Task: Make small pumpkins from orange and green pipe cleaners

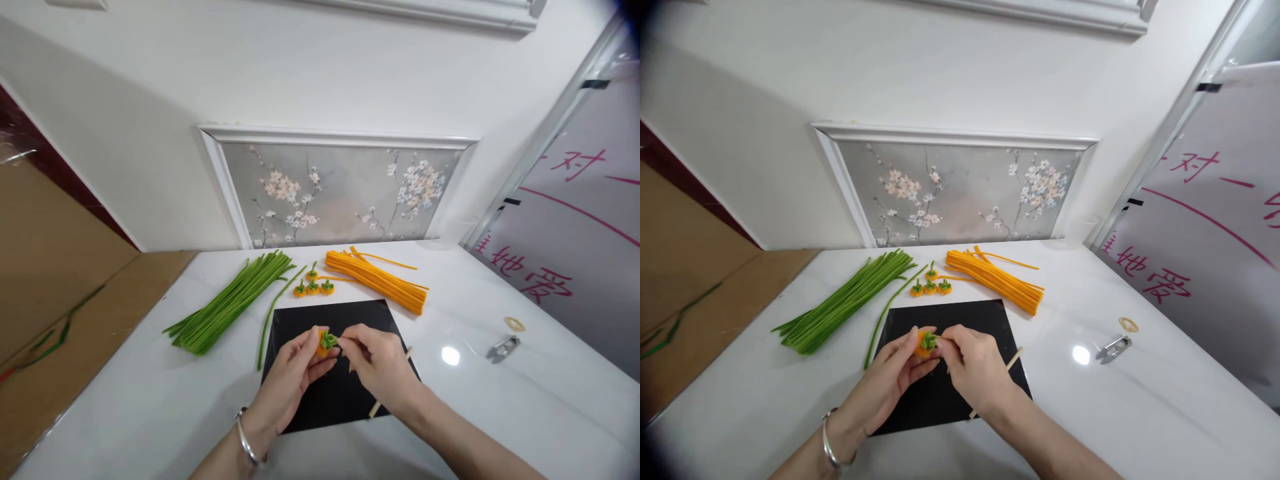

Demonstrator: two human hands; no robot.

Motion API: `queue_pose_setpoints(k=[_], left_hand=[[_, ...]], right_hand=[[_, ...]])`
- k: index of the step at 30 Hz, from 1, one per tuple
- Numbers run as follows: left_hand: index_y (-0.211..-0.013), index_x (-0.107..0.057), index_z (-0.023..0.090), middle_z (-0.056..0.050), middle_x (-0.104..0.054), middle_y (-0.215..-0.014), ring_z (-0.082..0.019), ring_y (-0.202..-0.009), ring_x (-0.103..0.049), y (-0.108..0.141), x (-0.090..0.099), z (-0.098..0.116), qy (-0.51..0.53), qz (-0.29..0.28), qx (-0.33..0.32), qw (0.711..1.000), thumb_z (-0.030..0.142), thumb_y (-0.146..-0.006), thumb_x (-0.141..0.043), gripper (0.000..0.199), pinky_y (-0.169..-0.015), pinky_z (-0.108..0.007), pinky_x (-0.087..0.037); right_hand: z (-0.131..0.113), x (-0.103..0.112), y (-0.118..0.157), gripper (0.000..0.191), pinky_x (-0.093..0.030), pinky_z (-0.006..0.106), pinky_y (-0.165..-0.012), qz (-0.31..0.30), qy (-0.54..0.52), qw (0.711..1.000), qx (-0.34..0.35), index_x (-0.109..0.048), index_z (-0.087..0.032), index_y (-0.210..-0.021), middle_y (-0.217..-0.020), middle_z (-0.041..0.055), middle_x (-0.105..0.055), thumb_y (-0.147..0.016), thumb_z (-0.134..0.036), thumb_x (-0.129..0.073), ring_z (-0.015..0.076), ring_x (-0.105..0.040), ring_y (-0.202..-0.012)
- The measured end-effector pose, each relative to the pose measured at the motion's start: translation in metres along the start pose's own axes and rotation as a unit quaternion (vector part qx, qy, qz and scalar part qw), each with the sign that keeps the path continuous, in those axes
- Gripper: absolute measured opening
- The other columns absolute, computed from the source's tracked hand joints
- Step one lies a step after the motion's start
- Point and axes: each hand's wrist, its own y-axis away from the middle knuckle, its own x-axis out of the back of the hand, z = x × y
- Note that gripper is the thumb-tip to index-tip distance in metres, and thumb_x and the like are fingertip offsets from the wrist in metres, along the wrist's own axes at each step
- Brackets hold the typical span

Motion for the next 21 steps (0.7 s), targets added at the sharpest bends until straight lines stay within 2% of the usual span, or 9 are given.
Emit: queue_pose_setpoints(k=[2,4,9,11,15,21], left_hand=[[-0.103,-0.068,0.019,-0.004,-0.071,-0.099,-0.015,-0.093,-0.066,0.0,0.0,-0.002,-0.02,0.006,-0.022,1.0,0.036,-0.08,-0.072,0.029,-0.087,-0.026,-0.054],[-0.102,-0.068,0.019,-0.003,-0.071,-0.099,-0.015,-0.094,-0.066,0.001,0.001,-0.004,-0.024,0.004,-0.026,0.999,0.032,-0.077,-0.075,0.028,-0.089,-0.026,-0.053],[-0.103,-0.069,0.017,-0.006,-0.071,-0.103,-0.016,-0.096,-0.067,0.0,0.006,-0.008,0.006,-0.025,0.004,1.0,0.028,-0.083,-0.07,0.023,-0.09,-0.025,-0.053],[-0.106,-0.069,0.017,-0.006,-0.071,-0.104,-0.017,-0.098,-0.067,-0.002,0.007,-0.01,0.005,-0.019,0.0,1.0,0.027,-0.083,-0.069,0.025,-0.092,-0.027,-0.052],[-0.113,-0.067,0.019,-0.006,-0.069,-0.111,-0.02,-0.107,-0.064,-0.004,0.006,-0.015,-0.047,-0.007,-0.029,0.998,0.032,-0.083,-0.068,0.033,-0.097,-0.035,-0.051],[-0.118,-0.066,0.019,-0.006,-0.069,-0.114,-0.021,-0.1,-0.066,-0.005,0.008,-0.017,-0.129,0.01,-0.049,0.99,0.037,-0.081,-0.069,0.041,-0.095,-0.037,-0.052]], right_hand=[[-0.002,-0.001,-0.001,0.018,-0.049,0.025,-0.059,0.005,0.02,0.999,0.037,-0.064,-0.021,-0.081,-0.065,0.0018,-0.065,-0.091,-0.025,-0.049,0.0143,-0.061,-0.056],[-0.002,-0.002,0.0,0.019,-0.049,0.025,-0.06,-0.001,0.006,0.999,0.037,-0.064,-0.021,-0.083,-0.069,0.0024,-0.066,-0.092,-0.026,-0.049,0.0143,-0.061,-0.058],[0.003,-0.002,-0.003,0.021,-0.05,0.023,-0.056,-0.015,-0.118,0.991,-0.066,-0.063,-0.019,-0.1,-0.076,0.0025,-0.067,-0.092,-0.033,-0.05,0.0135,-0.062,-0.06],[0.005,-0.003,-0.005,0.017,-0.049,0.023,-0.056,-0.024,-0.117,0.989,-0.082,-0.065,-0.019,-0.092,-0.077,0.0026,-0.067,-0.088,-0.031,-0.054,0.0137,-0.061,-0.062],[0.005,-0.008,-0.009,0.015,-0.042,0.022,-0.051,-0.028,-0.046,0.996,-0.067,-0.064,-0.019,-0.073,-0.065,0.0004,-0.062,-0.085,-0.026,-0.057,0.0128,-0.055,-0.056],[0.005,-0.018,-0.008,0.021,-0.038,0.022,-0.048,-0.033,-0.016,0.996,-0.079,-0.06,-0.019,-0.067,-0.058,-0.0015,-0.058,-0.086,-0.025,-0.054,0.0114,-0.051,-0.051]])
